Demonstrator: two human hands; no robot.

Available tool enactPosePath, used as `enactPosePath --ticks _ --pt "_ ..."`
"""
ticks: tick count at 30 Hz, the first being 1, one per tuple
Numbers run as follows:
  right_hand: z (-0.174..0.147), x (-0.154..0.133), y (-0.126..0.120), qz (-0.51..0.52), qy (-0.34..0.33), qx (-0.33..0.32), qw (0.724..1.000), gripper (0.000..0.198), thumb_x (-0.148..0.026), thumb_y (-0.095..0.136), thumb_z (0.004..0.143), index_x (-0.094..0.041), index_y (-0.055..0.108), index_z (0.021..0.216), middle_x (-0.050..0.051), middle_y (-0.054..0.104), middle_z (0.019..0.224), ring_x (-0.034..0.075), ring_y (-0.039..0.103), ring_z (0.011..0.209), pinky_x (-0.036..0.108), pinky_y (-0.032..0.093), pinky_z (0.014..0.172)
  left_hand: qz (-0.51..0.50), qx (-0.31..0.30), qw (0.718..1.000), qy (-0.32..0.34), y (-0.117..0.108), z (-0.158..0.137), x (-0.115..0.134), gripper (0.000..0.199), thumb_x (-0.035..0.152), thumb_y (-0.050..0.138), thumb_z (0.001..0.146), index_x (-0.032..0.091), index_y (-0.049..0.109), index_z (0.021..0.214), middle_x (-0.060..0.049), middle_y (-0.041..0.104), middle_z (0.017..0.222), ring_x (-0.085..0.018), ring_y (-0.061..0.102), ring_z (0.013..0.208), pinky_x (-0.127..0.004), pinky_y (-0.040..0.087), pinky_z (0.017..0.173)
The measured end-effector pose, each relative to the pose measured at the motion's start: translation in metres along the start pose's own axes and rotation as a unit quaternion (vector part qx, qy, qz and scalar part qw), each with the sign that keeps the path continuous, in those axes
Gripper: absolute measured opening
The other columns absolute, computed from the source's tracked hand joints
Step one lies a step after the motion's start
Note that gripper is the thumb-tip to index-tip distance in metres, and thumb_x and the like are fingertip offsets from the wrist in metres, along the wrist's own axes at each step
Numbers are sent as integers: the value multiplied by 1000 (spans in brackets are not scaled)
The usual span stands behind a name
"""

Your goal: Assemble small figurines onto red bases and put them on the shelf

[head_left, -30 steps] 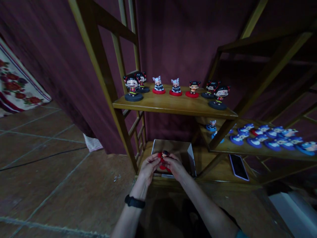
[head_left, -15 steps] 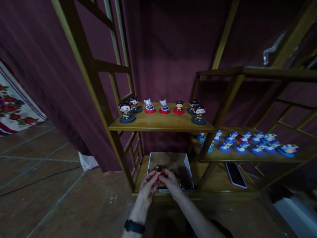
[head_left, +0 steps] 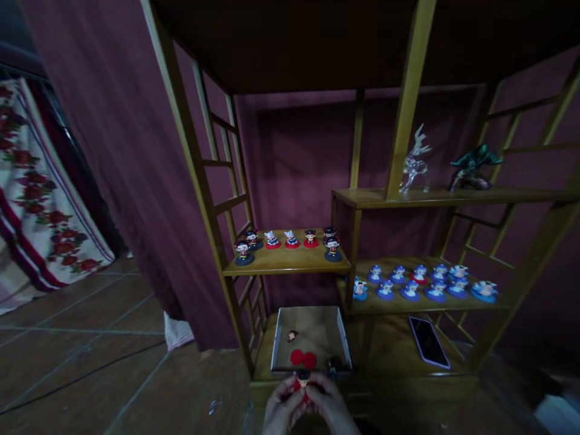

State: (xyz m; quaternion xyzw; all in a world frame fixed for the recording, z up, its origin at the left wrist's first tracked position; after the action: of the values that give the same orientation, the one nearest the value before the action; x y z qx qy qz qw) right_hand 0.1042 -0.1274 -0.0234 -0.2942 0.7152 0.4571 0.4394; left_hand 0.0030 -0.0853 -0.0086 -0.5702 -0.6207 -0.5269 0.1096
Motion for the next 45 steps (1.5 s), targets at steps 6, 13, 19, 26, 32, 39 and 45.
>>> enactPosePath --ticks 6,13,19,26,32,39,45 --pt "-35 -13 8 -23 -2 -3 1000 33 -47 68 55 -18 62 70 -1 57 58 9 48 46 22 37 47 -13 -3 1000 4 14 -46 5 32 10 79 45 14 68 74 -7 69 72 -16 64 58 -23 52 55" --pt "-70 -63 15 -11 -36 -41 998 27 -40 66 62 -18 64 77 1 62 71 11 53 56 24 41 53 -30 -14 998 51 45 -86 21 29 7 75 53 12 66 80 -8 69 74 -14 64 58 -22 53 58" --pt "-88 -112 25 3 -38 -71 997 33 -38 66 64 -20 63 91 5 65 90 15 59 71 29 46 64 -36 -22 998 49 59 -104 46 25 8 68 65 12 64 89 -10 69 80 -13 65 62 -23 54 64" --pt "-79 -145 51 -36 -98 -120 987 37 -37 68 63 -20 61 95 5 65 92 18 61 77 31 48 65 -32 -30 995 86 69 -113 92 26 7 65 68 9 63 94 -11 69 81 -13 64 61 -23 54 63" --pt "-65 -170 74 -68 -101 -139 983 32 -35 66 65 -20 62 93 4 65 91 18 60 79 31 48 68 -25 -56 990 124 76 -116 127 31 4 66 65 10 64 96 -11 68 93 -14 65 74 -24 53 72" --pt "-50 -180 88 -76 -88 -162 980 35 -33 63 68 -19 60 100 5 64 93 14 58 74 28 47 66 -32 -64 984 162 75 -113 148 37 4 67 64 11 63 100 -10 68 93 -14 65 79 -23 51 77" --pt "-48 -181 94 -93 -78 -154 981 35 -34 62 68 -18 60 100 5 64 92 13 58 72 27 47 66 -74 -56 986 140 63 -99 143 33 3 64 67 10 64 99 -11 67 97 -12 64 77 -21 51 76"
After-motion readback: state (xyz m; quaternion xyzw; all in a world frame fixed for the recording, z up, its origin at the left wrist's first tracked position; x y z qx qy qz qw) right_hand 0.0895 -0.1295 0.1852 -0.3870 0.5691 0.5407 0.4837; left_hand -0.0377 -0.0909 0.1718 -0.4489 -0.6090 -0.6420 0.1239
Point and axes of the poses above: each hand's wrist, its own z-axis towards the middle knuckle, its own y-axis out of the palm, x = y × z, the point moved 3 cm from there along z, towards the middle knuckle
